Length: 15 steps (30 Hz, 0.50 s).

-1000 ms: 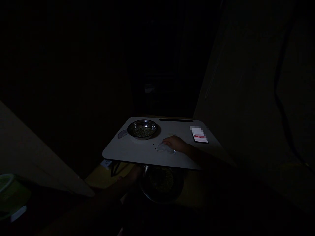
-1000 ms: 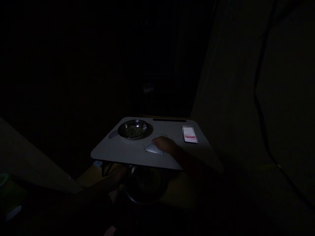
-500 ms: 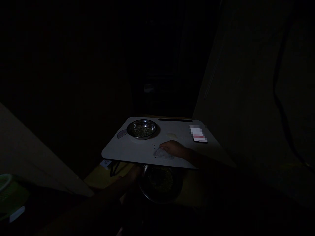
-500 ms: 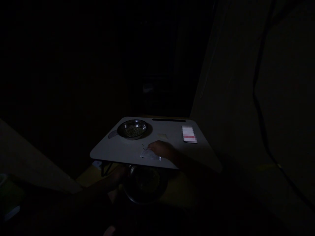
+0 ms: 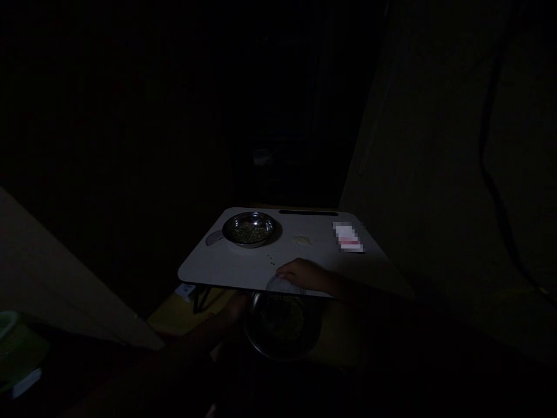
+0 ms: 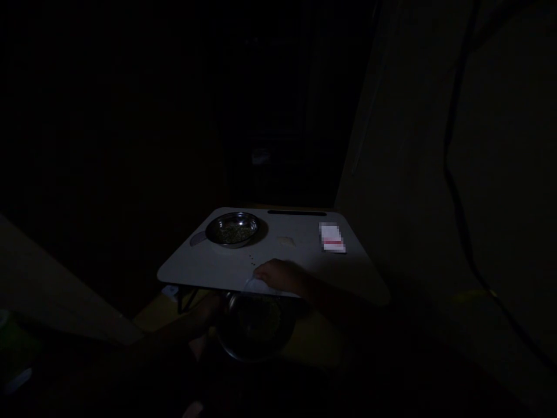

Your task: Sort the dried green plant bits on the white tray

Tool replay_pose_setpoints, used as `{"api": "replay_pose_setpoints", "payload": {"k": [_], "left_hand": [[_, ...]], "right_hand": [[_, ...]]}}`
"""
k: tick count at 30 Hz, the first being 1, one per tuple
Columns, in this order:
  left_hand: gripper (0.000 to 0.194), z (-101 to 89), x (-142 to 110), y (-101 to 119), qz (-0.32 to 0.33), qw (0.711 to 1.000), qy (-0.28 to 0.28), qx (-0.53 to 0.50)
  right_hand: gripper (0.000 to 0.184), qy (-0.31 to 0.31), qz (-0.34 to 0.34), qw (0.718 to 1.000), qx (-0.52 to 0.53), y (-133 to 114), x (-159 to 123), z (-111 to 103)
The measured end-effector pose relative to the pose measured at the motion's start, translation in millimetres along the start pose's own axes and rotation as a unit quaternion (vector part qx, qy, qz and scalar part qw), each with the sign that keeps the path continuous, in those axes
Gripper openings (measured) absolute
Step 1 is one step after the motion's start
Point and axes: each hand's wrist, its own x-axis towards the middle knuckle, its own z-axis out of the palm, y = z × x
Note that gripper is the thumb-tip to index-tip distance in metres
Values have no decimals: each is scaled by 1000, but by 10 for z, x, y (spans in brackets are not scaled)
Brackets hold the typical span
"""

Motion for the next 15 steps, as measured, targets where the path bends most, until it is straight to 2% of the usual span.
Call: {"api": "replay_pose_setpoints", "payload": {"k": [4,9,13,15], "left_hand": [[14,-4,58,-27,-18,1000,8,-6],[17,14,83,-33,-32,999,30,12],[14,26,17,6,-17,998,43,38],[16,35,-12,24,3,999,29,26]], "right_hand": [[28,40,16,999,15,177,16,-78],[27,104,84,990,-41,543,13,-197],[27,104,111,986,-68,685,13,-243],[27,102,107,987,-70,681,34,-249]]}}
